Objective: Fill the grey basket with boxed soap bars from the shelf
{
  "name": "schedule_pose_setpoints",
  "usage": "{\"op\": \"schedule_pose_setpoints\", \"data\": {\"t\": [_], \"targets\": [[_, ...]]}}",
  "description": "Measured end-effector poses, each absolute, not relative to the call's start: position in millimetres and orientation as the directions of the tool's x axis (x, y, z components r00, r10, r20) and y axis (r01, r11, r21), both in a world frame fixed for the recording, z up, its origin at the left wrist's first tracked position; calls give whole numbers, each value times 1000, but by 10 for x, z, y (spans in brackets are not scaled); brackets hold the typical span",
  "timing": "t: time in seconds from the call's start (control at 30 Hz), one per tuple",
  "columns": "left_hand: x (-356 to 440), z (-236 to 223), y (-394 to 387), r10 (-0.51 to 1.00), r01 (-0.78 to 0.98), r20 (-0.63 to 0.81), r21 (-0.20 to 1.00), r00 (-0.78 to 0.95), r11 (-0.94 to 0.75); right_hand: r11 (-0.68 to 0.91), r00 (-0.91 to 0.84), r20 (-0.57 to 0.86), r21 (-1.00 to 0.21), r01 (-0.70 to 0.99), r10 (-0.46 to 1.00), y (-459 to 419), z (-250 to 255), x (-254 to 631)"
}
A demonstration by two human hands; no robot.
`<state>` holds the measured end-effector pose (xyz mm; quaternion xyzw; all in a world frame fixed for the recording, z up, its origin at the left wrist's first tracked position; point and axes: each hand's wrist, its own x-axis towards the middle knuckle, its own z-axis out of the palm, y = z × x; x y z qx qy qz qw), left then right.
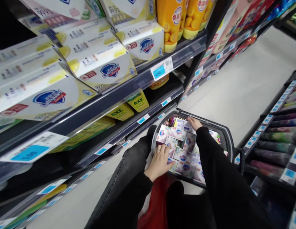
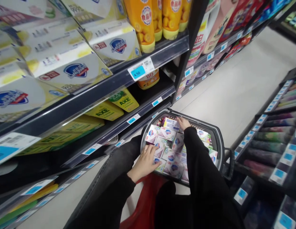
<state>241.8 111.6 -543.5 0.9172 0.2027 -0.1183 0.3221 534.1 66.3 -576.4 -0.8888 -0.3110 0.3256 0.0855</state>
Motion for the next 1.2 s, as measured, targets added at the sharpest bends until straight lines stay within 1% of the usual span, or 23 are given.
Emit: {"op": "schedule_pose_setpoints", "data": {"t": [0.1,0.17,0.27,0.33,0.4,0.5,0.7,0.83,0.97,1.2], "targets": [[2438,-5407,1108,308,476,-372,557,875,-680,-736,488,-599,-277,617,635,904,-5893,5287],[2446,-5394,1091,302,485,-390,562,870,-671,-699,456,-624,-214,682,635,982,-5970,5264],[2449,-5385,1078,307,489,-390,560,868,-669,-653,447,-620,-143,744,645,1020,-6054,5269],[2450,-5383,1083,347,519,-392,539,852,-664,-628,438,-604,-138,766,666,1008,-6088,5279],[2454,-5382,1092,383,555,-407,524,830,-646,-616,435,-580,-153,772,689,977,-6104,5280],[2459,-5381,1094,377,560,-417,545,827,-624,-630,456,-559,-161,759,692,918,-6105,5276],[2461,-5384,1091,395,554,-388,572,833,-605,-702,522,-599,-97,706,607,851,-6100,5307],[2475,-5384,1142,465,573,-344,589,815,-569,-695,534,-584,-72,715,611,847,-6102,5304],[2494,-5381,1180,522,619,-357,594,775,-514,-674,530,-573,-52,737,625,851,-6091,5296],[2508,-5399,1126,502,572,-310,619,807,-538,-675,514,-604,-54,736,609,878,-6056,5317]]}}
